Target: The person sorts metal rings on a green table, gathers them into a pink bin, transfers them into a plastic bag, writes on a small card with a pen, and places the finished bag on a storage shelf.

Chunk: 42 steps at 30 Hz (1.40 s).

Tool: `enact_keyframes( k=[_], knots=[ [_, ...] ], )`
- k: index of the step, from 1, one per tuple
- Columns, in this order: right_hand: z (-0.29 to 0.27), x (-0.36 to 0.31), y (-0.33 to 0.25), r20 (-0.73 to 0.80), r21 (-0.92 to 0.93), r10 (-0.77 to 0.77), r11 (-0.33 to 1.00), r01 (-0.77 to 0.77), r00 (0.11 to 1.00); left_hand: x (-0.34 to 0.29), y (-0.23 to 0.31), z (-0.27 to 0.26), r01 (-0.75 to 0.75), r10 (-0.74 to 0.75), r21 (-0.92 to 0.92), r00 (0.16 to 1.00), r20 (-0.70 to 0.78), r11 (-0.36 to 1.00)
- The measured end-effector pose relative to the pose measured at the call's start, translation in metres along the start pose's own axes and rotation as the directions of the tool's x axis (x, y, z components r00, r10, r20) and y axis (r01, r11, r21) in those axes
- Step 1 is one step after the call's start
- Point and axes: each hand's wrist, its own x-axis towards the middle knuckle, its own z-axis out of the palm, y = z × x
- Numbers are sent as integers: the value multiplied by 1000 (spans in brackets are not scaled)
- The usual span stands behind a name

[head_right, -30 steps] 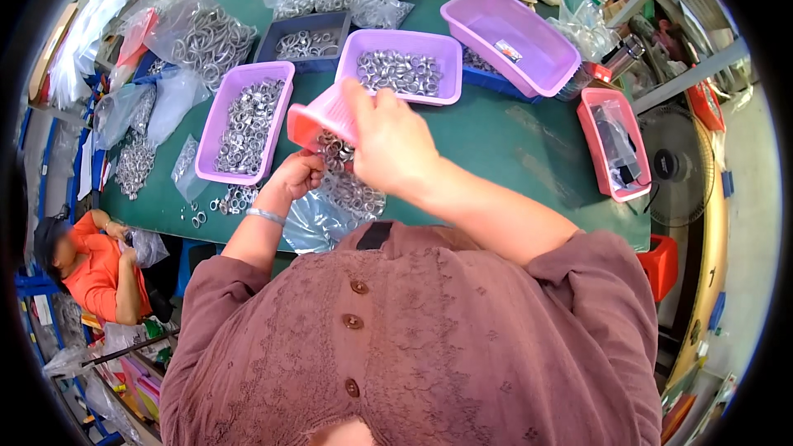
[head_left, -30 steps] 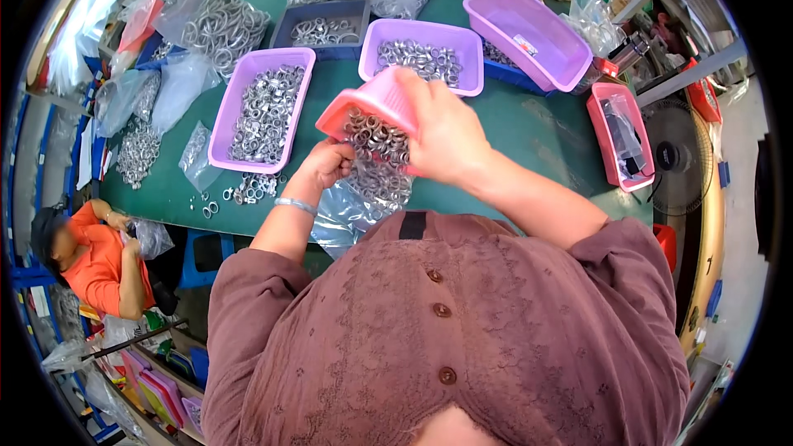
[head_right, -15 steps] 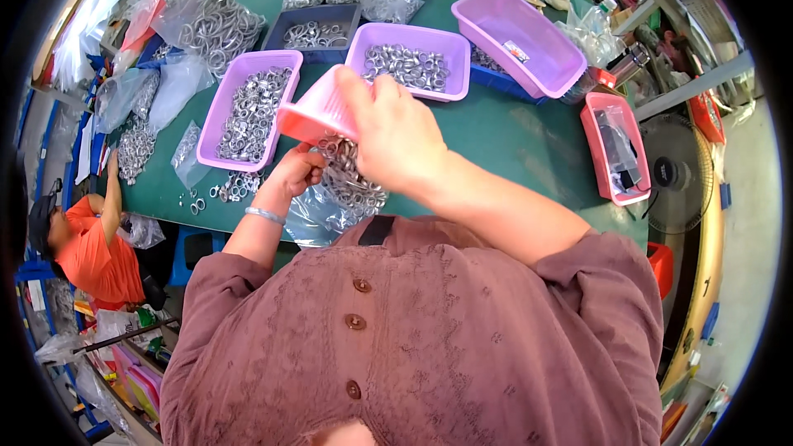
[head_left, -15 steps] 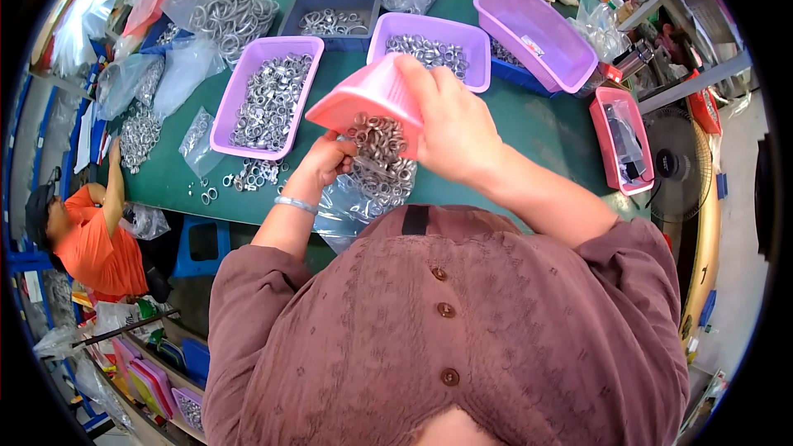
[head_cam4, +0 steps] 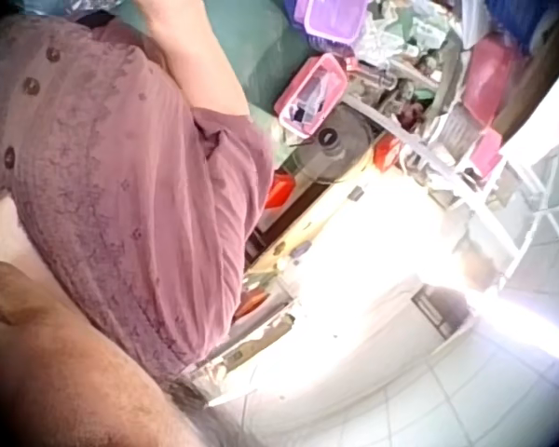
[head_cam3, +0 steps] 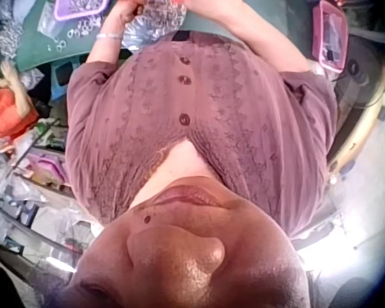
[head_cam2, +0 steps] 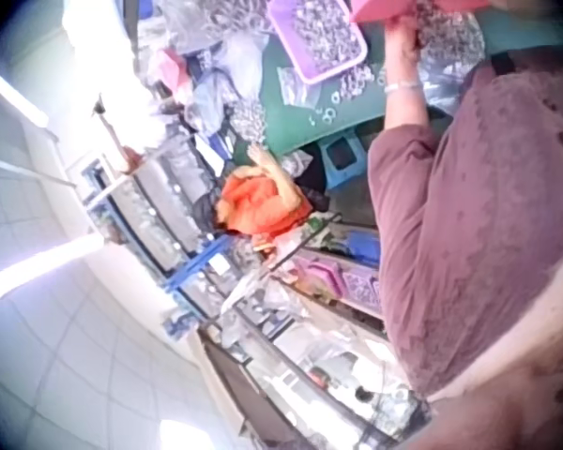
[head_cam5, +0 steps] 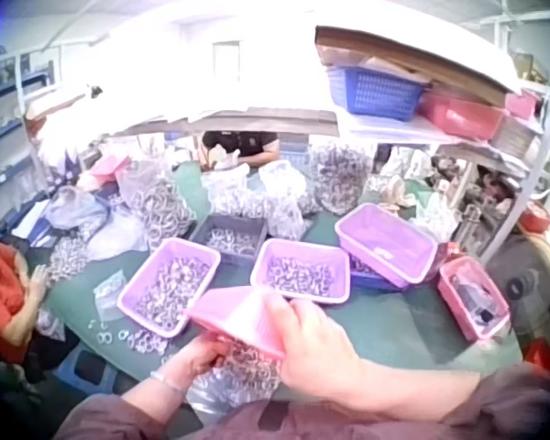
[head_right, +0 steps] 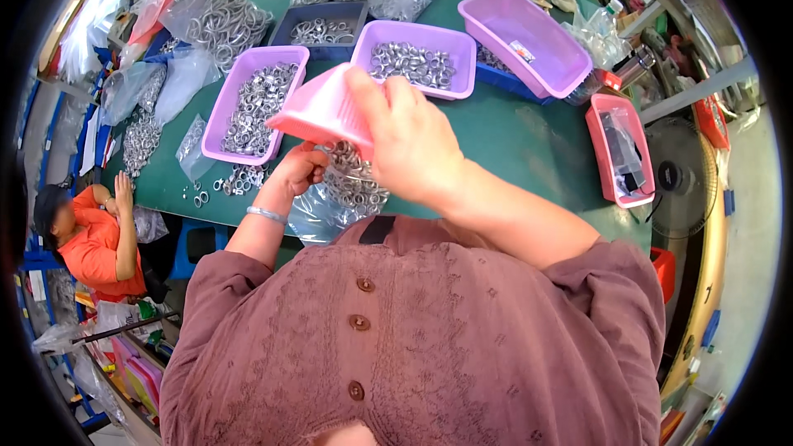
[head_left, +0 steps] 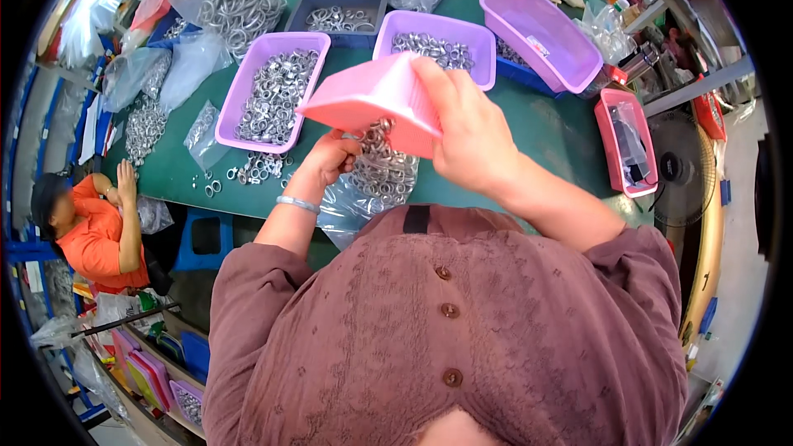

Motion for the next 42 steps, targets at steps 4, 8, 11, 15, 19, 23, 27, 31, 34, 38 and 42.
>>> enact_keyframes(
  k=[4, 8, 11, 15, 19, 23, 27, 31, 34, 38, 42],
  knots=[
    [-4, -6, -4, -19, -13, -68, 998, 67, 998, -1, 2, 1, 49, -50, 40, 998, 25, 998],
    [-12, -6, 2, -8, 4, -42, 999, 42, 999, -4, 1, 5, 4, -4, 68, 1000, -1, 998],
    [-17, -7, 16, -53, -57, 12, 998, -15, 999, -6, 0, 11, 10, -4, 91, 998, -70, 996],
    [-32, -28, 75, -209, -3, 135, 990, -139, 969, -7, 1, 16, 29, 1, 225, 991, -133, 974],
    [-60, -98, 154, -214, 323, 548, 821, -470, 809, -10, 3, 21, 35, 19, 318, 986, -165, 947],
    [-61, -193, 199, 8, 726, 912, 277, -630, 410, -14, 2, 23, 15, 43, 330, 985, -168, 944],
    [-34, -282, 251, 151, 741, 987, -76, -667, 55, -10, 0, 20, 0, 56, 332, 986, -159, 943],
    [-16, -301, 252, -392, 396, 919, 213, -893, 46, -11, -1, 21, 0, 71, 374, 982, -175, 927],
    [-27, -273, 233, -627, -230, 619, 432, -872, 472, -13, -4, 21, -8, 92, 396, 977, -193, 918],
    [-17, -201, 203, -252, -454, 283, 810, -371, 926, -14, -7, 16, -27, 97, 397, 983, -156, 918],
    [34, -114, 154, 383, -321, 10, 939, 123, 924, -14, -6, 19, -12, 90, 414, 981, -170, 910]
  ],
)
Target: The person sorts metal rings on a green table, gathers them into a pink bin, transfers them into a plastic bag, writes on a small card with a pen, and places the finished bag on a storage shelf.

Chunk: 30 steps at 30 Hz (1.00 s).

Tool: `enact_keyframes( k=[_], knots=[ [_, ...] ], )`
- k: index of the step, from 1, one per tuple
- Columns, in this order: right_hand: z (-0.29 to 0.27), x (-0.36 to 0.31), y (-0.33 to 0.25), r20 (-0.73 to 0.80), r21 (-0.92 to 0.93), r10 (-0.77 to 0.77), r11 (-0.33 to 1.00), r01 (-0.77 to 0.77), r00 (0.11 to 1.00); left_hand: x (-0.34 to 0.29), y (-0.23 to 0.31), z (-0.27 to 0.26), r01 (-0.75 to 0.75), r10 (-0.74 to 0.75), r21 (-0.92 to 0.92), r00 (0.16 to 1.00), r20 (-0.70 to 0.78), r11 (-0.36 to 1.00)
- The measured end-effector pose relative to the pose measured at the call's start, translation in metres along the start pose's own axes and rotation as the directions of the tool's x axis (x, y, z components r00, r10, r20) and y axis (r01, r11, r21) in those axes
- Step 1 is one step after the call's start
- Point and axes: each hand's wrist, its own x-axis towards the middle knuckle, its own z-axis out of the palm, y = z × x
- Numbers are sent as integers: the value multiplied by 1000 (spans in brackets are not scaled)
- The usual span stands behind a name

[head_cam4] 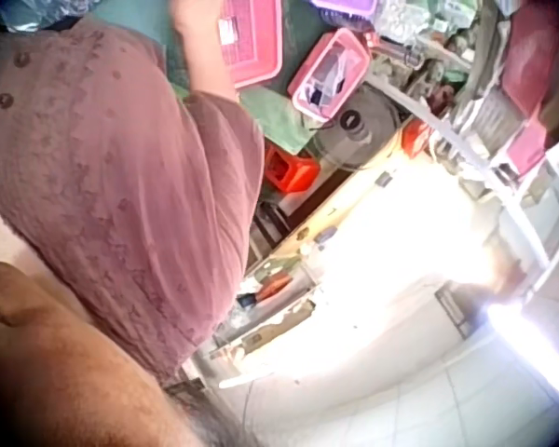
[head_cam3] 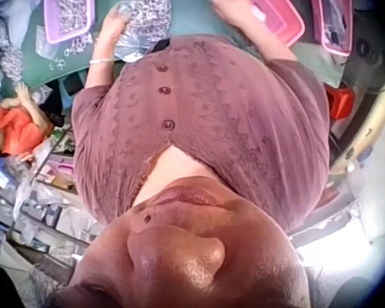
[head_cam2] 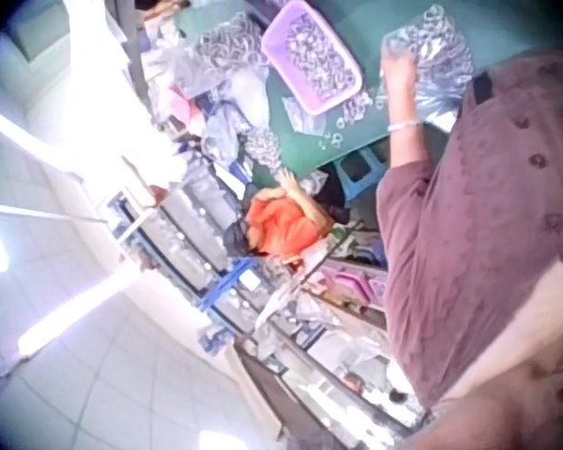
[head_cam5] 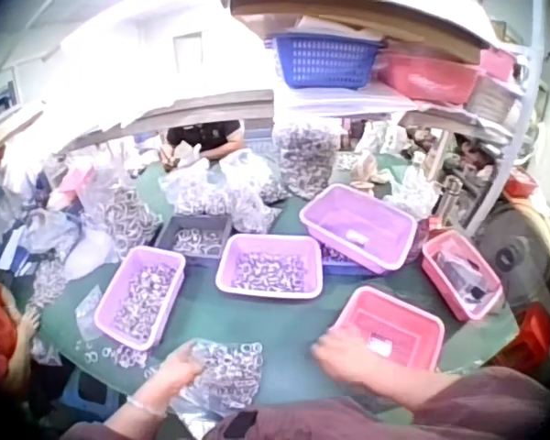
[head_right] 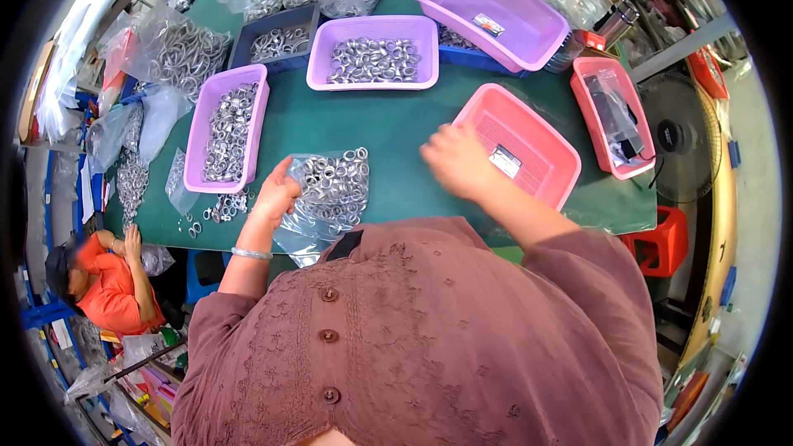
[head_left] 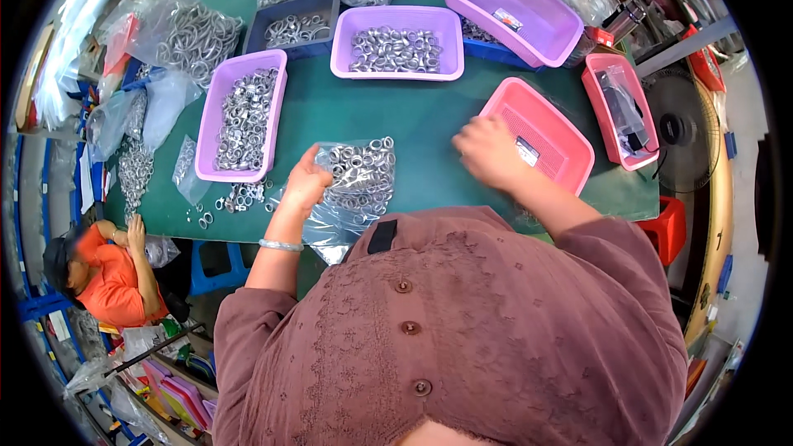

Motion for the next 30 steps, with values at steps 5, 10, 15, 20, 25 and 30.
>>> enact_keyframes(
  k=[5, 10, 15, 20, 25, 30],
  knots=[
    [36, 52, -25, 805, -400, 52, 784, 476, 590, 0, 0, 1, -23, 23, -28, 1000, 9, 999],
    [70, 63, -15, 790, -356, 178, 913, 201, 587, 0, 0, 1, -50, 50, -26, 998, 26, 998],
    [51, 107, -33, 500, 358, 83, 886, -293, 862, -2, 0, -1, -32, 33, -26, 999, 41, 999],
    [66, 137, -41, 396, 516, 242, 739, -433, 886, -3, 3, -1, -57, 56, 41, 998, 27, 998],
    [87, 130, -39, 815, 439, 238, 340, -831, 528, -1, -4, -3, -61, 60, 102, 998, 8, 993],
    [100, 122, -49, 762, 608, 245, 49, -793, 600, 0, -4, -1, -55, 52, 105, 998, 28, 993]
  ],
)
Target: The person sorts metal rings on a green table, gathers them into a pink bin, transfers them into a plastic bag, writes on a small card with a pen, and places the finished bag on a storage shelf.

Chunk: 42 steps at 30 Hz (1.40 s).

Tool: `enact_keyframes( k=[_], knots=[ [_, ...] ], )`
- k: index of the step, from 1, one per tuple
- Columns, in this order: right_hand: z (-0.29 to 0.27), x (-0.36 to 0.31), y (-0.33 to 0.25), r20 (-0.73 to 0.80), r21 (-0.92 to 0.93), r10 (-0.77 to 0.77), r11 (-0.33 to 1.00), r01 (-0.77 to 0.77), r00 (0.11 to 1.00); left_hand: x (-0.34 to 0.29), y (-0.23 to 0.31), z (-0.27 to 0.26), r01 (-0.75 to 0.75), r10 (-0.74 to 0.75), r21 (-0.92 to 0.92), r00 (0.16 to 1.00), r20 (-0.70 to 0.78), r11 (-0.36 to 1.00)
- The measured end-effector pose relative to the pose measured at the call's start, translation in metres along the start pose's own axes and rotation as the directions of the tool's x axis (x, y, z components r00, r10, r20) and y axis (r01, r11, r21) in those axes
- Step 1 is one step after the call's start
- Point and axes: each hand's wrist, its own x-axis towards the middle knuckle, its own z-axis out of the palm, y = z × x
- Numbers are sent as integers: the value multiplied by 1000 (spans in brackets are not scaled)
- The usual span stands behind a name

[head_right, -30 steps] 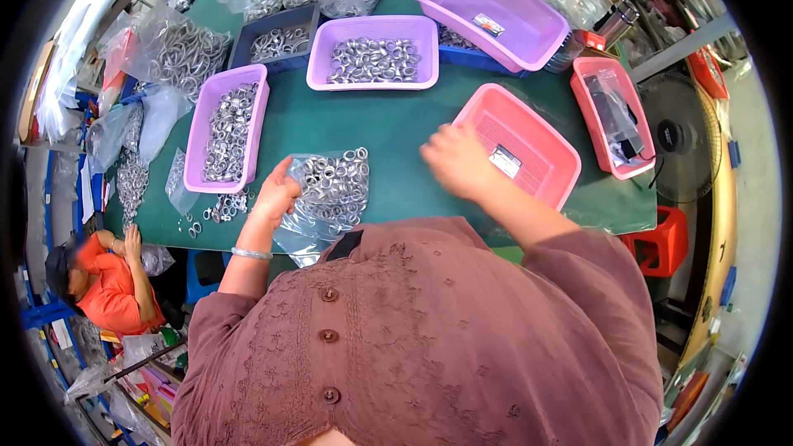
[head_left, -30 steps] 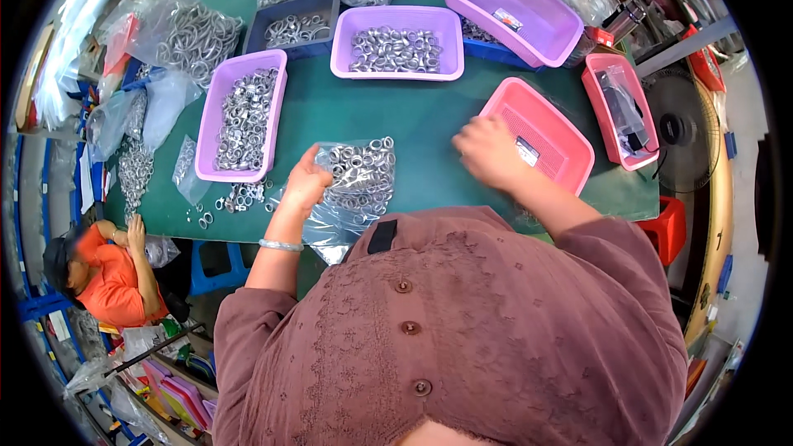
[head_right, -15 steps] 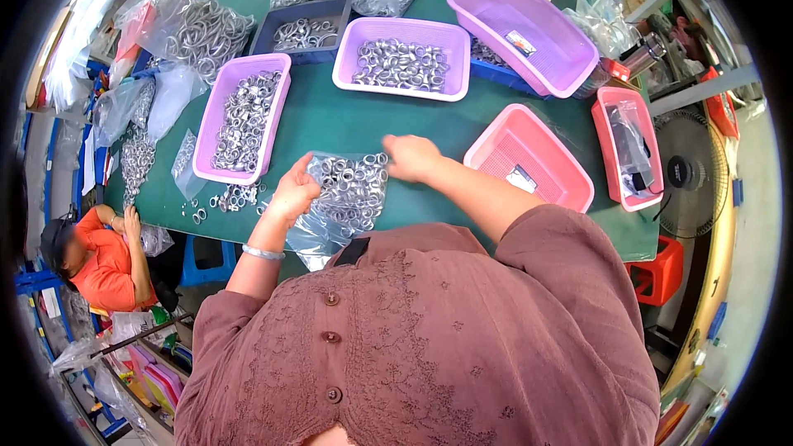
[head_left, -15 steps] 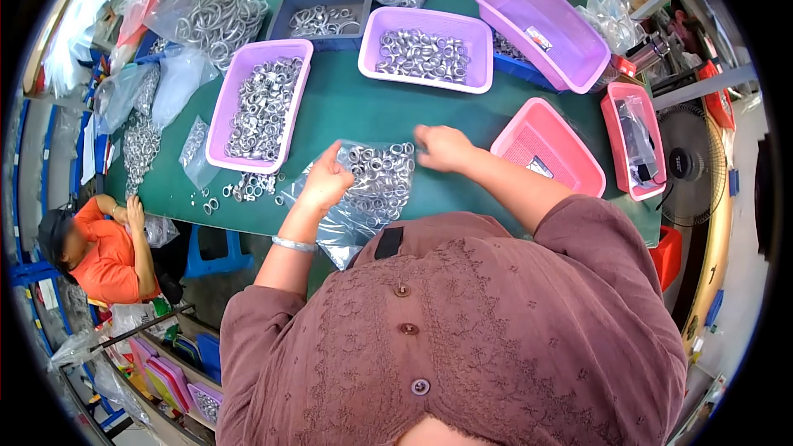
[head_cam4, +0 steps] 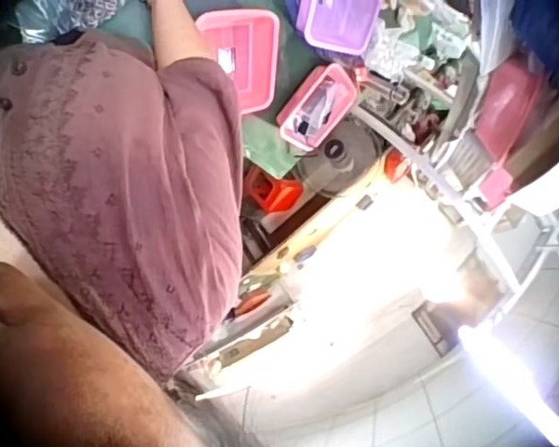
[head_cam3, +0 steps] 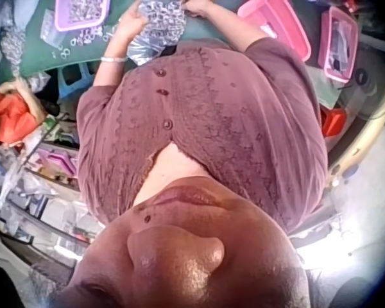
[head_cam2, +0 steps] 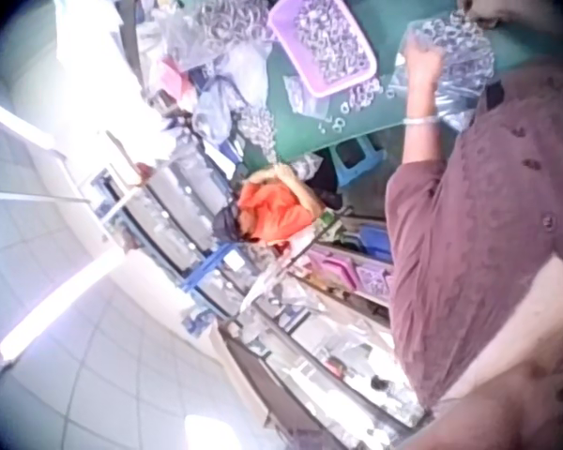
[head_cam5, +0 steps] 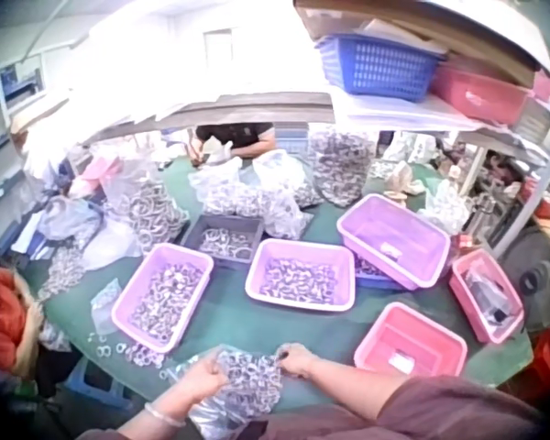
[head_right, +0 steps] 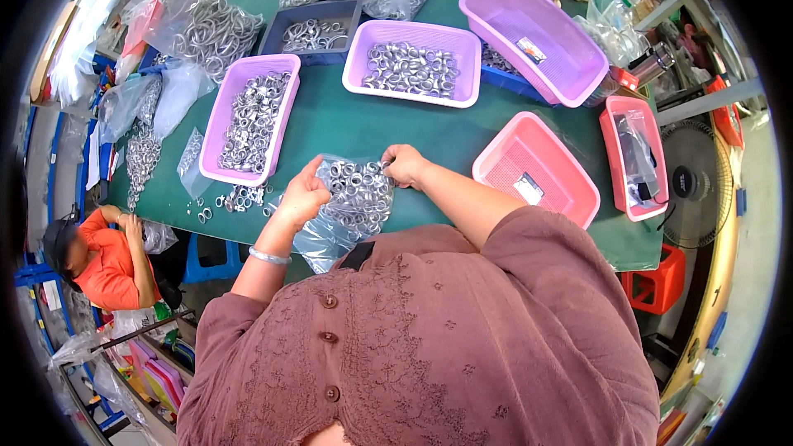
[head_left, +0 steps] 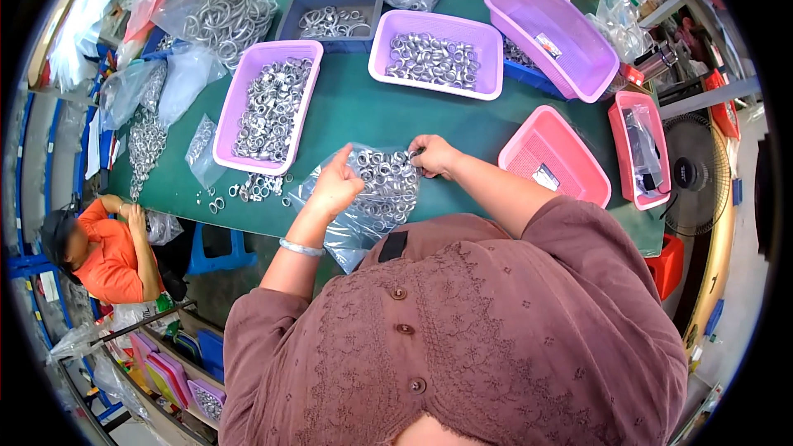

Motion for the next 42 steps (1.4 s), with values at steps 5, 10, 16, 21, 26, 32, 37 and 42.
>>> enact_keyframes(
  k=[5, 10, 16, 21, 26, 32, 37, 42],
  knots=[
    [3, -9, 0, 25, 38, -59, 998, 58, 998, -1, 5, 5, -32, 31, -6, 999, -23, 999],
    [6, -20, -5, 1, -28, -144, 989, 144, 990, -4, 9, 5, -41, 41, -33, 999, -22, 999],
    [-1, -46, -21, -71, 199, -311, 927, 319, 948, -9, 18, -10, -273, 257, -105, 956, -144, 956],
    [-11, -88, -82, -132, 401, -555, 728, 556, 821, -33, 78, -50, -399, 350, -346, 916, -197, 849],
    [-17, -109, -103, -131, 455, -556, 702, 548, 821, -42, 96, -50, -453, 376, -454, 891, -254, 768],
    [-35, -88, -89, -411, 286, -475, 744, 604, 778, -8, 102, -37, -444, 334, -579, 896, -293, 684],
    [-33, -81, -77, -467, 109, -610, 679, 726, 640, 26, 111, -37, -435, 311, -520, 898, -311, 735],
    [-78, -112, -43, -384, -294, -709, 702, 649, 592, 48, 111, -20, -386, 283, -394, 913, -294, 834]
  ],
)
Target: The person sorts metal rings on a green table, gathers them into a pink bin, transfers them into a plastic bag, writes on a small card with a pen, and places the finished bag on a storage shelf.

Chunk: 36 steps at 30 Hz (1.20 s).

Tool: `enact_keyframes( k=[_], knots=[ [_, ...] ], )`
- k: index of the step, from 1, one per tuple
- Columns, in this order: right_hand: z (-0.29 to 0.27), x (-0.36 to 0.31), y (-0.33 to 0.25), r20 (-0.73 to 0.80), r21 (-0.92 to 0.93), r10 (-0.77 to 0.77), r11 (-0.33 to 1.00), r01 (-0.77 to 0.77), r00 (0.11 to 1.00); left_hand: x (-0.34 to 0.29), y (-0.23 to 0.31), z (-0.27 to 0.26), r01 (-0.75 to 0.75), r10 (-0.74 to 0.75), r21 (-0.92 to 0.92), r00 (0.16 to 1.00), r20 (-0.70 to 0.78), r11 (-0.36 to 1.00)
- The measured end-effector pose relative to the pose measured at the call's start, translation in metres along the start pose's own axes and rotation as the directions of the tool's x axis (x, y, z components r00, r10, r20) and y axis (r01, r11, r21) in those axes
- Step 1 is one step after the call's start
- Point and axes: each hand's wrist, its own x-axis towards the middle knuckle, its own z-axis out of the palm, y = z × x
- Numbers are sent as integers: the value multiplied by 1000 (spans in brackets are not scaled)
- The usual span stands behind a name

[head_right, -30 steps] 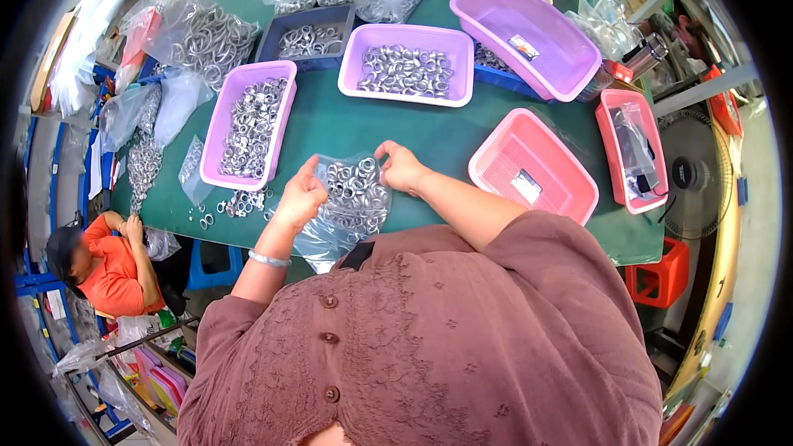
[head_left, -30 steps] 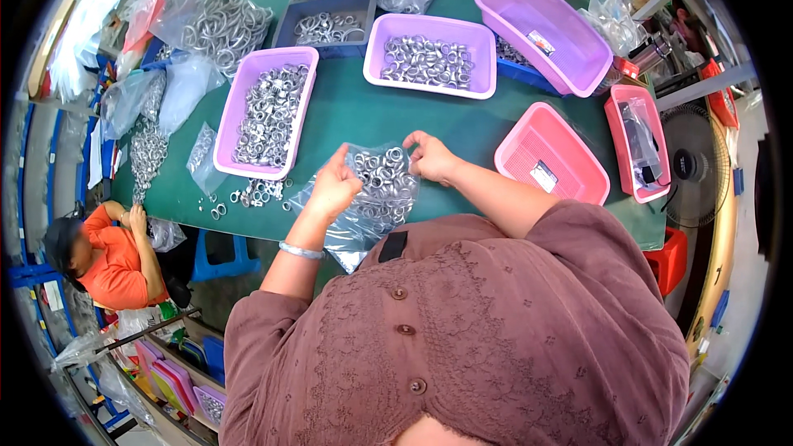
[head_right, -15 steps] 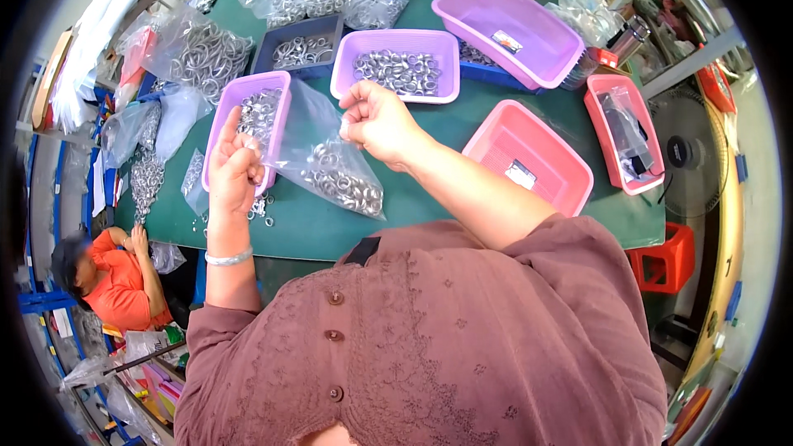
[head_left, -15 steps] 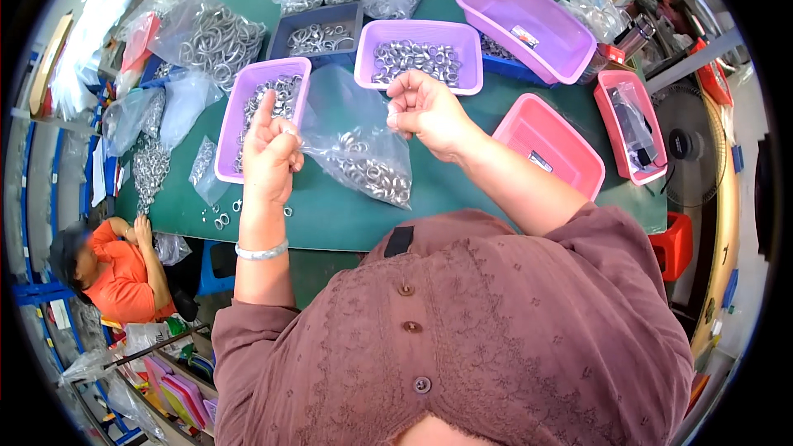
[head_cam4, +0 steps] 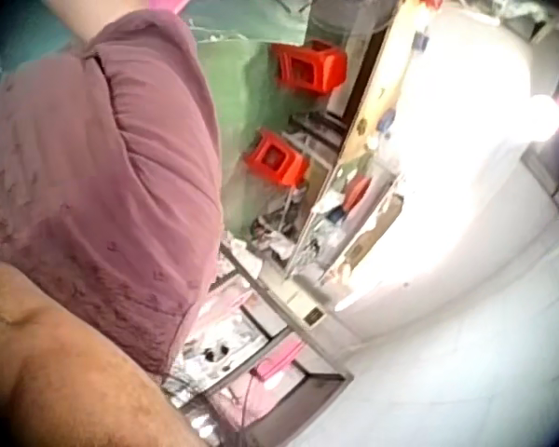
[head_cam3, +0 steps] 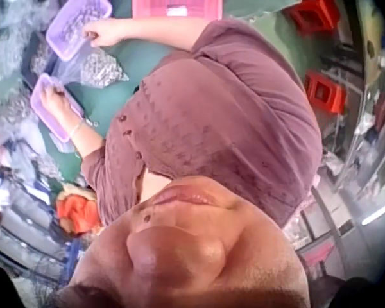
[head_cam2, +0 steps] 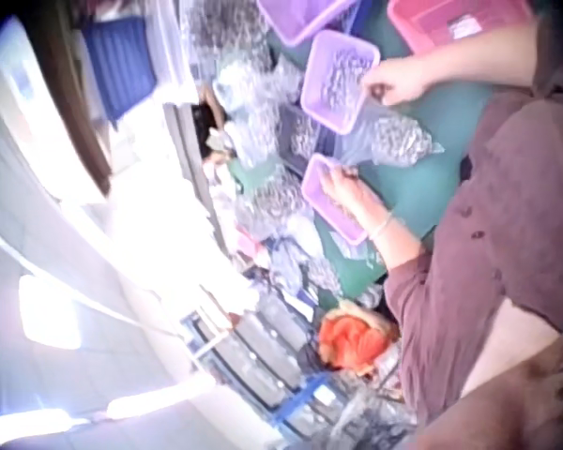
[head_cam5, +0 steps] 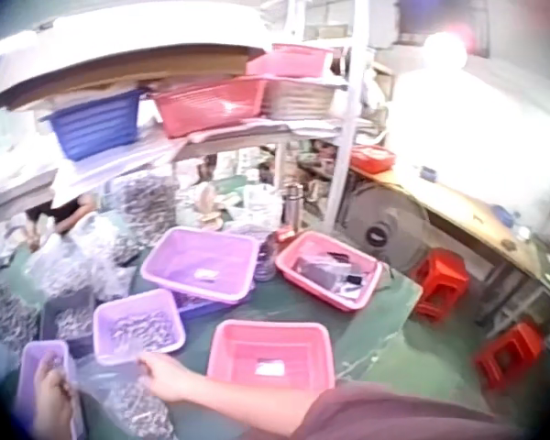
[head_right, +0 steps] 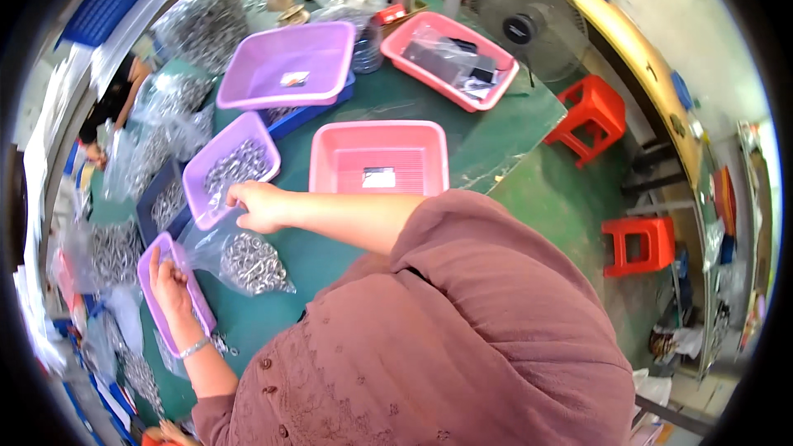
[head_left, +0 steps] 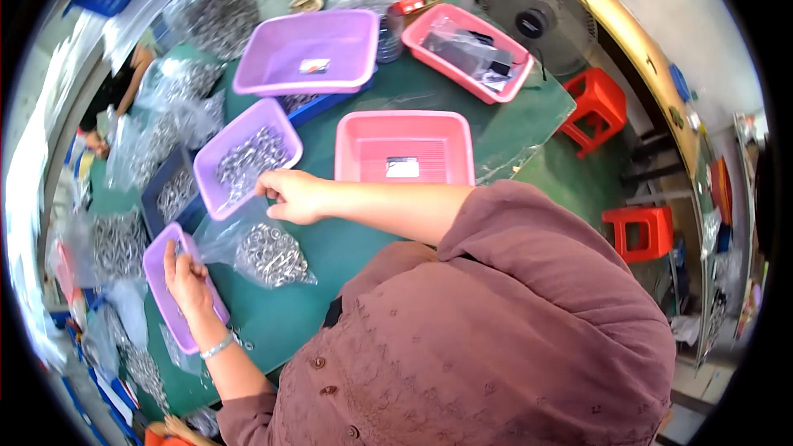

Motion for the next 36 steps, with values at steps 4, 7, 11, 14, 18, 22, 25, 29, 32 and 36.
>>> enact_keyframes(
  k=[4, 7, 11, 14, 18, 22, 25, 29, 32, 36],
  knots=[
    [-111, -53, 41, -19, -235, 143, 961, -143, 990, -2, -14, 8, -13, 13, 34, 1000, -12, 999],
    [-220, -116, 84, -354, -495, 275, 756, -429, 894, -11, -8, 31, -73, 82, 143, 995, -63, 987],
    [-324, -172, 135, -640, -549, 430, 324, -771, 636, -18, -9, 57, -420, 541, 548, 838, -73, 723],
    [-356, -198, 169, -570, -711, 384, 214, -670, 727, -39, -9, 105, -585, 685, 694, 705, 181, 419],
    [-369, -183, 202, -438, -816, 448, 165, -553, 779, -60, -33, 173, -495, 387, 474, 868, 313, 728],
    [-371, -166, 229, -334, -895, 485, 105, -433, 808, -72, -59, 222, -553, 128, 509, 750, 649, 660],
    [-369, -163, 230, -295, -921, 443, 104, -375, 847, -86, -68, 252, -523, -24, 523, 691, 723, 672],
    [-371, -159, 227, -184, -943, 514, 147, -297, 838, -93, -75, 279, -545, -115, 515, 605, 788, 662],
    [-374, -162, 215, -107, -976, 336, 145, -164, 936, -94, -77, 293, -533, -180, 540, 583, 793, 652],
    [-388, -169, 202, -168, -956, 358, 167, -240, 918, -97, -78, 316, -516, -257, 559, 542, 800, 649]
  ],
)
